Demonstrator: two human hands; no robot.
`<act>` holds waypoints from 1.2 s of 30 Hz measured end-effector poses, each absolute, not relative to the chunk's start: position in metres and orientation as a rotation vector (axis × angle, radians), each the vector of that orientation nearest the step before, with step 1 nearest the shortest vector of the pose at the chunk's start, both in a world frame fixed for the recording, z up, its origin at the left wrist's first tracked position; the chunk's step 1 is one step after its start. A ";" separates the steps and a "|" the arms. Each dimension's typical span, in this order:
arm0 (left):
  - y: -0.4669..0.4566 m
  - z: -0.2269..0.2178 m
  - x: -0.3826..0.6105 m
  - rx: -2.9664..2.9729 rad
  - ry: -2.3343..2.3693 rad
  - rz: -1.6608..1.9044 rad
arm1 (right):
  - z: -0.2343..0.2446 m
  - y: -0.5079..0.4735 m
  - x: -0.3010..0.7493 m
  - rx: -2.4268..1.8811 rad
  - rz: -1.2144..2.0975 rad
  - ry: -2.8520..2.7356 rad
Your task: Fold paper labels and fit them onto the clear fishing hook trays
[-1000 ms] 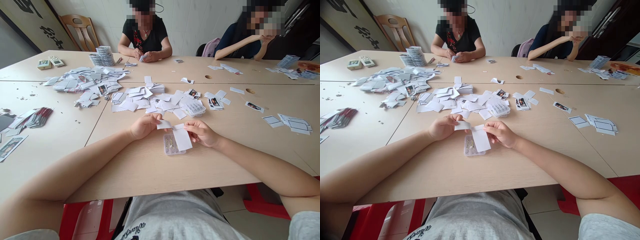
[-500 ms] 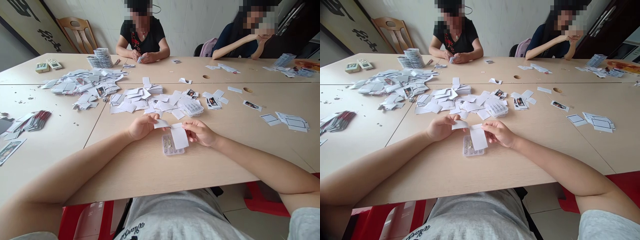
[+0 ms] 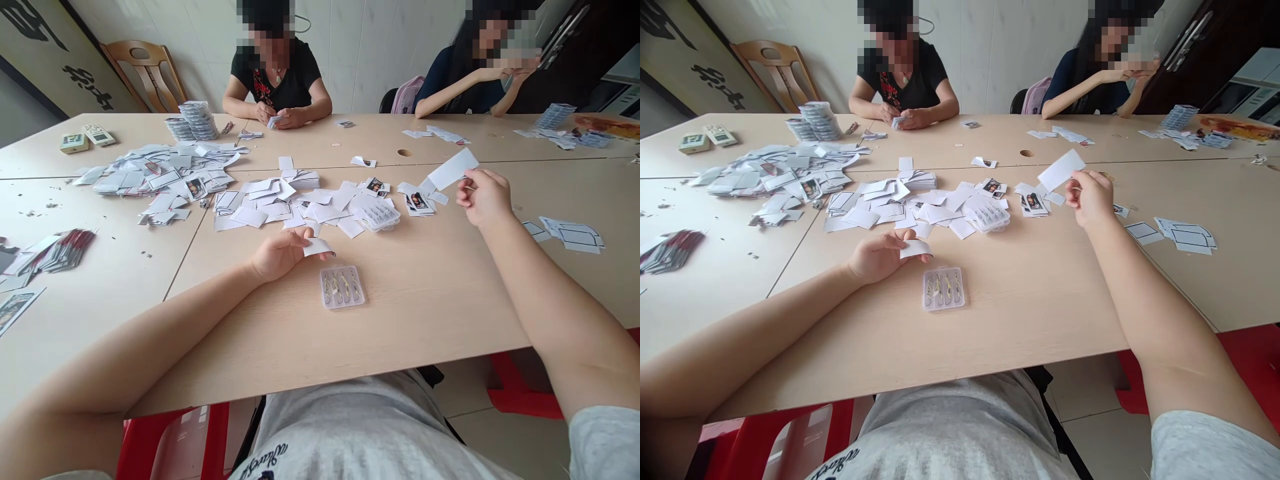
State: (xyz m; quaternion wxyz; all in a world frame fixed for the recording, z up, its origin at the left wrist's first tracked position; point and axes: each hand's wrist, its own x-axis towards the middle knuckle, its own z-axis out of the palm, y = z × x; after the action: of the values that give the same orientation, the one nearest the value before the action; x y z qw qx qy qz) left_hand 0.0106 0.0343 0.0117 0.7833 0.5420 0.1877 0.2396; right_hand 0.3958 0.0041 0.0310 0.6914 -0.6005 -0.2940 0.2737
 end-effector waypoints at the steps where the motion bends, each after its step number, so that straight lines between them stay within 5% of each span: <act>1: 0.034 0.012 0.011 1.177 0.407 0.518 | 0.026 0.006 0.408 -1.401 0.568 -0.621; 11: 0.034 0.012 0.012 1.231 0.421 0.552 | 0.008 0.001 0.444 -1.908 0.227 -0.703; 18: 0.026 0.003 0.018 1.413 0.576 0.615 | 0.018 -0.017 0.319 -1.588 0.282 -1.081; 26: 0.009 0.000 0.013 2.132 0.476 0.867 | -0.001 -0.091 0.213 -0.793 0.355 -2.463; 36: 0.008 0.002 0.014 2.286 0.439 0.916 | -0.003 -0.083 0.222 -0.929 0.172 -2.125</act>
State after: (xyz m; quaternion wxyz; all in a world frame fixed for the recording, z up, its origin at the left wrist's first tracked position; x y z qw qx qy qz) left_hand 0.0138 0.0076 0.0019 0.3147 0.8674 0.1665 0.3477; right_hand 0.2218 -0.0827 -0.0031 0.3969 -0.3669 -0.8386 0.0680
